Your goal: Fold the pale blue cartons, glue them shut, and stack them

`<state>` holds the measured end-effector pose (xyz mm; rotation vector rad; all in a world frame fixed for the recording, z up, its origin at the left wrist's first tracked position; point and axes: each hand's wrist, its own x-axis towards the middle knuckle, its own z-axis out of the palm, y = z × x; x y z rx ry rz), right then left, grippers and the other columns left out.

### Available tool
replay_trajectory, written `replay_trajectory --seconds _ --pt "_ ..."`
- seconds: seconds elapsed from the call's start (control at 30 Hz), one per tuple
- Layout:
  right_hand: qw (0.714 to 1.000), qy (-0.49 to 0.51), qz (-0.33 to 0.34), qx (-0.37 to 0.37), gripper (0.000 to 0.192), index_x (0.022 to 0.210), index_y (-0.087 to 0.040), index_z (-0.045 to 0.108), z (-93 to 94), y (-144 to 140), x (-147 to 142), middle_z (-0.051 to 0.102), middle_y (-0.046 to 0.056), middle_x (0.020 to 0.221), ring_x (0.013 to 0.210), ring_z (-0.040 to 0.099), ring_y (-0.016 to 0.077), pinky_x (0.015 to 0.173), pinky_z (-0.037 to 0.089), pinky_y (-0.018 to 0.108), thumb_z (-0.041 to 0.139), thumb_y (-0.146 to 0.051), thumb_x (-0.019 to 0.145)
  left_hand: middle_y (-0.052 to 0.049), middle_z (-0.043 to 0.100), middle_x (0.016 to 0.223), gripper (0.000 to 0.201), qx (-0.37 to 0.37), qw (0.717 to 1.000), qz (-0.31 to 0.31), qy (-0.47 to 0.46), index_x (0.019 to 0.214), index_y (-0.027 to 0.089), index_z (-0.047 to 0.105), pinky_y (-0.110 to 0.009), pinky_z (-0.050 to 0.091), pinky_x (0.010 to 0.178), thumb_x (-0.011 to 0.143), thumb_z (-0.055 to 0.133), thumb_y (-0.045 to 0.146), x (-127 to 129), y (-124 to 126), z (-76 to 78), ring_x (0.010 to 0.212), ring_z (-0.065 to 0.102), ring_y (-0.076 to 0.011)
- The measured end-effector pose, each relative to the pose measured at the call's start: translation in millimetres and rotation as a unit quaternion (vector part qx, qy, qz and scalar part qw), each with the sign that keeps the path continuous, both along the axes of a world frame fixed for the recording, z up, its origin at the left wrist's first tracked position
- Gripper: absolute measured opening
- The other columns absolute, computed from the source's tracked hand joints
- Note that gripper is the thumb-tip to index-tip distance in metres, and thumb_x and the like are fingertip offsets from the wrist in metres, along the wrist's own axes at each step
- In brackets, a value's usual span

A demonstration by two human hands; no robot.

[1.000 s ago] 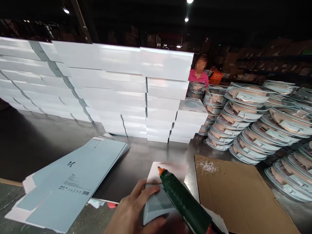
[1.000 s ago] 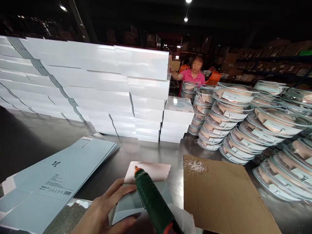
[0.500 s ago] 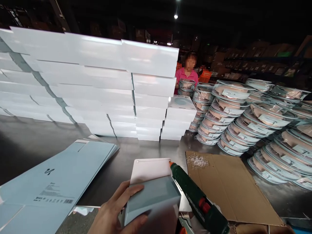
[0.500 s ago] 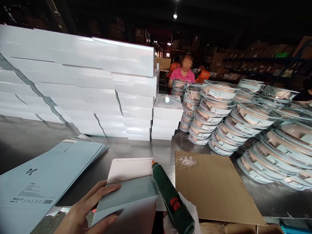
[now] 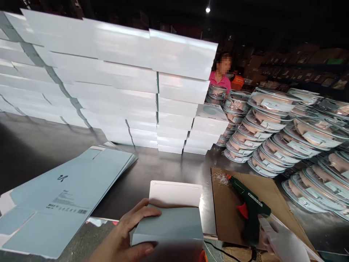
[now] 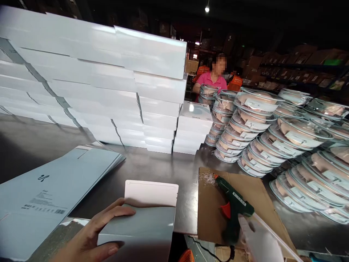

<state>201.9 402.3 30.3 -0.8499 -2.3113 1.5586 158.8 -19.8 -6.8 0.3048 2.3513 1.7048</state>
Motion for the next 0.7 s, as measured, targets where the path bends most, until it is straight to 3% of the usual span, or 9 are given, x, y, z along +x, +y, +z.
replay_trajectory --seconds 0.03,0.1,0.17,0.23,0.3,0.4,0.5,0.6,0.7 --pt "1.000 0.002 0.013 0.003 0.037 0.099 -0.028 0.075 -0.9 -8.3 1.7 0.076 0.006 0.074 0.074 0.076 0.0273 0.072 0.062 0.038 0.074 -0.059 0.078 -0.006 0.064 0.149 0.054 -0.002 1.000 -0.001 0.007 0.125 0.042 0.073 -0.048 0.046 0.114 0.076 0.080 0.064 0.5 1.5 0.8 0.155 0.031 -0.0391" --pt "0.995 0.036 0.090 -0.032 0.061 0.122 -0.028 0.068 -4.1 -35.8 1.0 0.079 0.009 0.101 0.093 0.075 0.0282 0.086 0.061 0.040 0.083 -0.055 0.070 -0.006 0.064 0.148 0.053 -0.010 1.000 0.008 0.018 0.125 0.043 0.073 -0.050 0.044 0.115 0.077 0.080 0.063 1.7 4.9 0.5 0.154 0.033 -0.0406" --pt "0.971 0.073 0.215 -0.075 0.093 0.148 -0.029 0.049 -8.2 -70.3 -4.4 0.073 0.012 0.122 0.111 0.071 0.0296 0.096 0.057 0.044 0.088 -0.053 0.067 -0.007 0.062 0.150 0.053 -0.002 0.999 0.021 0.025 0.124 0.041 0.073 -0.050 0.044 0.114 0.077 0.080 0.063 3.2 10.0 -1.8 0.152 0.036 -0.0423" --pt "0.937 0.102 0.325 -0.083 0.103 0.159 -0.029 0.031 -12.1 -101.0 -10.2 0.069 0.014 0.130 0.117 0.068 0.0302 0.097 0.057 0.044 0.085 -0.051 0.073 -0.008 0.058 0.152 0.050 0.048 0.997 0.036 0.037 0.120 0.038 0.073 -0.046 0.047 0.111 0.076 0.082 0.062 4.8 17.3 -3.9 0.149 0.041 -0.0426" --pt "0.910 0.142 0.386 -0.043 0.091 0.160 -0.031 0.028 -14.9 -120.7 -13.0 0.067 0.014 0.133 0.115 0.070 0.0295 0.092 0.059 0.041 0.075 -0.048 0.084 -0.007 0.060 0.146 0.044 0.152 0.985 0.055 0.053 0.112 0.036 0.069 -0.041 0.053 0.104 0.077 0.085 0.057 5.4 25.5 -3.6 0.141 0.051 -0.0397" --pt "0.877 0.212 0.430 0.017 0.069 0.151 -0.038 0.045 -14.8 -130.0 -12.6 0.062 0.009 0.141 0.120 0.068 0.0299 0.096 0.059 0.038 0.072 -0.040 0.087 -0.002 0.064 0.124 0.039 0.260 0.958 0.062 0.107 0.118 0.041 0.057 -0.037 0.057 0.097 0.087 0.081 0.043 2.3 32.4 3.7 0.123 0.066 -0.0301" --pt "0.842 0.257 0.465 0.092 0.067 0.143 -0.042 0.053 -7.6 -128.8 -15.4 0.057 0.004 0.144 0.130 0.061 0.0283 0.106 0.052 0.036 0.078 -0.029 0.082 -0.004 0.058 0.114 0.031 0.174 0.969 -0.030 0.175 0.126 0.042 0.062 -0.035 0.057 0.098 0.096 0.070 0.037 -5.6 28.1 16.6 0.119 0.066 -0.0263" --pt "0.798 0.293 0.495 0.180 0.070 0.146 -0.040 0.050 1.2 -126.1 -24.6 0.057 0.005 0.143 0.129 0.061 0.0223 0.107 0.051 0.030 0.076 -0.020 0.084 -0.006 0.055 0.113 0.016 0.102 0.974 -0.119 0.164 0.111 0.037 0.074 -0.030 0.058 0.092 0.097 0.069 0.032 -14.8 17.4 27.4 0.119 0.063 -0.0249" --pt "0.798 0.278 0.514 0.148 0.064 0.146 -0.041 0.052 4.3 -118.0 -31.5 0.056 0.006 0.148 0.135 0.058 0.0241 0.109 0.050 0.034 0.075 -0.027 0.088 -0.007 0.059 0.113 0.012 0.111 0.979 -0.120 0.124 0.103 0.034 0.078 -0.026 0.059 0.084 0.093 0.073 0.030 -22.9 2.5 29.6 0.112 0.065 -0.0238"
